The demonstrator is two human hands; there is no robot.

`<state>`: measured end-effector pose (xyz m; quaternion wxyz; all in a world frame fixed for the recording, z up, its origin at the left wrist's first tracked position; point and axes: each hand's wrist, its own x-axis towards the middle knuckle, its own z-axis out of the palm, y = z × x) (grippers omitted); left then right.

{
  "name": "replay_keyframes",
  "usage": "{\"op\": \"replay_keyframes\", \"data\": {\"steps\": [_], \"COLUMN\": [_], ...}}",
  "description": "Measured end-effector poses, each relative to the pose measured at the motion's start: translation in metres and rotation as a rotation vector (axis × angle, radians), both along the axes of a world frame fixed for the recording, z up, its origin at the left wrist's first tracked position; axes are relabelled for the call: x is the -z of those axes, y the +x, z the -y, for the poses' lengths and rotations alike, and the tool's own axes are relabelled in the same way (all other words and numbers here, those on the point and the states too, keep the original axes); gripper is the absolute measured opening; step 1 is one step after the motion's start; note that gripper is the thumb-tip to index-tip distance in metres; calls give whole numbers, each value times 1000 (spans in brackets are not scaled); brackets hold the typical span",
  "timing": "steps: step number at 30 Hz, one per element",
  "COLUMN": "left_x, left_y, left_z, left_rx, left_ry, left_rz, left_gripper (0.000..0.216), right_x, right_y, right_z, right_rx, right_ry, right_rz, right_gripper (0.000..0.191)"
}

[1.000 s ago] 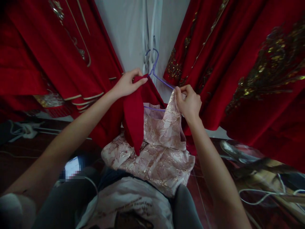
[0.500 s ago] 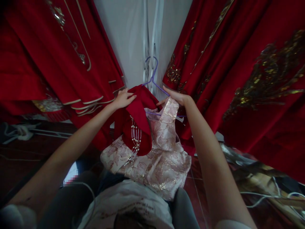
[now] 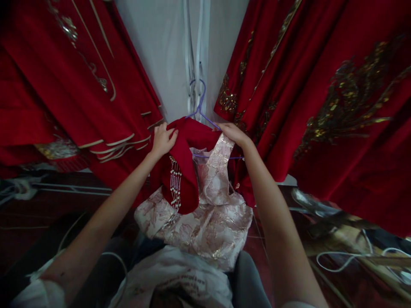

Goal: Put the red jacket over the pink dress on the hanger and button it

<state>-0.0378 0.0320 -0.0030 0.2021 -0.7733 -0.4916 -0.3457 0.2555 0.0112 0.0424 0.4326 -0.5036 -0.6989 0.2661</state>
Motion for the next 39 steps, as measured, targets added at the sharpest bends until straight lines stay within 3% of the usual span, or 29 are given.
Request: {"op": "replay_keyframes", "data": {"steps": [5,17,22,25,31,33,36,39], "left_x": [6,-3,-3,-5,-15,-16,-14,-12], "left_y": [3,2,9,14,7,3,1,2], "left_z": [2,14,21,17,-1,-3,0,3], "left_rx": [-4,-12,12,51,241,241,218,216], "left_ry": [24,-19,-59,-103,-245,-244,-222,-225], "left_rz": [26,152,170,163,78,68,58,40], "left_gripper": [40,33,29,28,32,31,28,27], "right_x": [-5,7,-7,-27,-69,-71,-63,-53], "right_y": [2,0,9,18,35,51,87,123], "right_z": [2,-12,-11,-9,1,6,16,27], "right_rx": [24,13,165,188,249,292,349,385], "right_ry": [2,78,191,171,111,13,-90,-50], "right_rz": [105,111,112,293,1030,1172,1198,1159], "right_gripper": [39,45,39,43,40,33,35,32]}}
